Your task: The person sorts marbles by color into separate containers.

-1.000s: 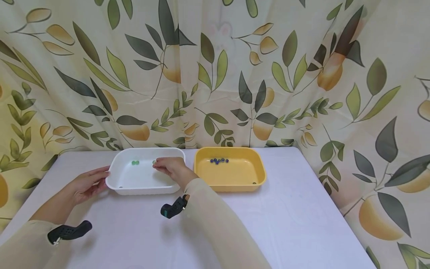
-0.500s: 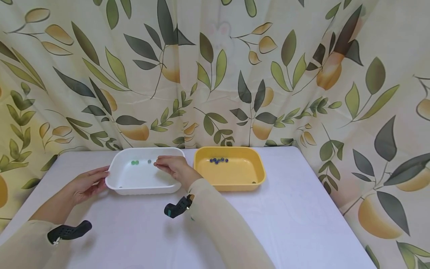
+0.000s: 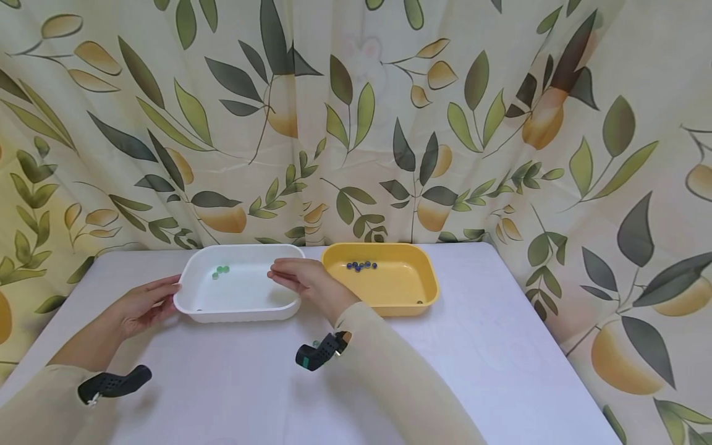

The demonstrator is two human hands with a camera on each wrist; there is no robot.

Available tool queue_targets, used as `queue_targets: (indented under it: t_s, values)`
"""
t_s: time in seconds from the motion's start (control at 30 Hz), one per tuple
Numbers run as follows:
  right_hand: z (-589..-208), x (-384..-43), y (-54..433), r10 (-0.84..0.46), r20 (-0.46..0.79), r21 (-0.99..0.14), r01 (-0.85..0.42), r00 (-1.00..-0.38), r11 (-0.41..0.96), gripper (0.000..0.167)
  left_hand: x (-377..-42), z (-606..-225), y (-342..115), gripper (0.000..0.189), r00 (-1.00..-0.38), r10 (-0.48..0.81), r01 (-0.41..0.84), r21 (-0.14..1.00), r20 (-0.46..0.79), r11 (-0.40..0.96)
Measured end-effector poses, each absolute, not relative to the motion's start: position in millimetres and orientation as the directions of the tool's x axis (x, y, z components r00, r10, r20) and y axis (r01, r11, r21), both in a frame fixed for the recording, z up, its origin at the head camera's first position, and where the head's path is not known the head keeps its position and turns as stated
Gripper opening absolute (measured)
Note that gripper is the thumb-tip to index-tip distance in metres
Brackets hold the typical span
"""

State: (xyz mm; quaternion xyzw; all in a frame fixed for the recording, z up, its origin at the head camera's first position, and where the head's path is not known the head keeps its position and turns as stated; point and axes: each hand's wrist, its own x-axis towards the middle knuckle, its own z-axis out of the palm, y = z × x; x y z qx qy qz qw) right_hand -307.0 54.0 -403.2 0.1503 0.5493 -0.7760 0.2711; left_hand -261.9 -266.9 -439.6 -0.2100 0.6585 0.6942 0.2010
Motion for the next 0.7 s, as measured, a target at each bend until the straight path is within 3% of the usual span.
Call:
queue_targets:
  t_s: [0.2, 0.37, 0.7]
  values:
    - [-398.5, -295.4, 72.0, -0.260, -0.514, -0.786, 0.570, -0.817, -0.238, 0.032, -262.5, -441.7, -267.3, 0.057, -0.833, 0.007, -0.553, 0.831, -0.554, -0.061]
    - [-394.8, -284.4, 88.1, -0.279, -0.505, -0.791, 0.567, -0.817, -0.230, 0.037, -262.9, -441.9, -267.8, 0.057, -0.835, 0.019, -0.550, 0.832, -0.551, -0.068]
    - [-393.2, -259.6, 115.6, -0.332, -0.467, -0.842, 0.527, -0.820, -0.117, 0.034, -262.6, -441.0, -267.4, 0.061, -0.834, 0.016, -0.552, 0.833, -0.552, -0.046]
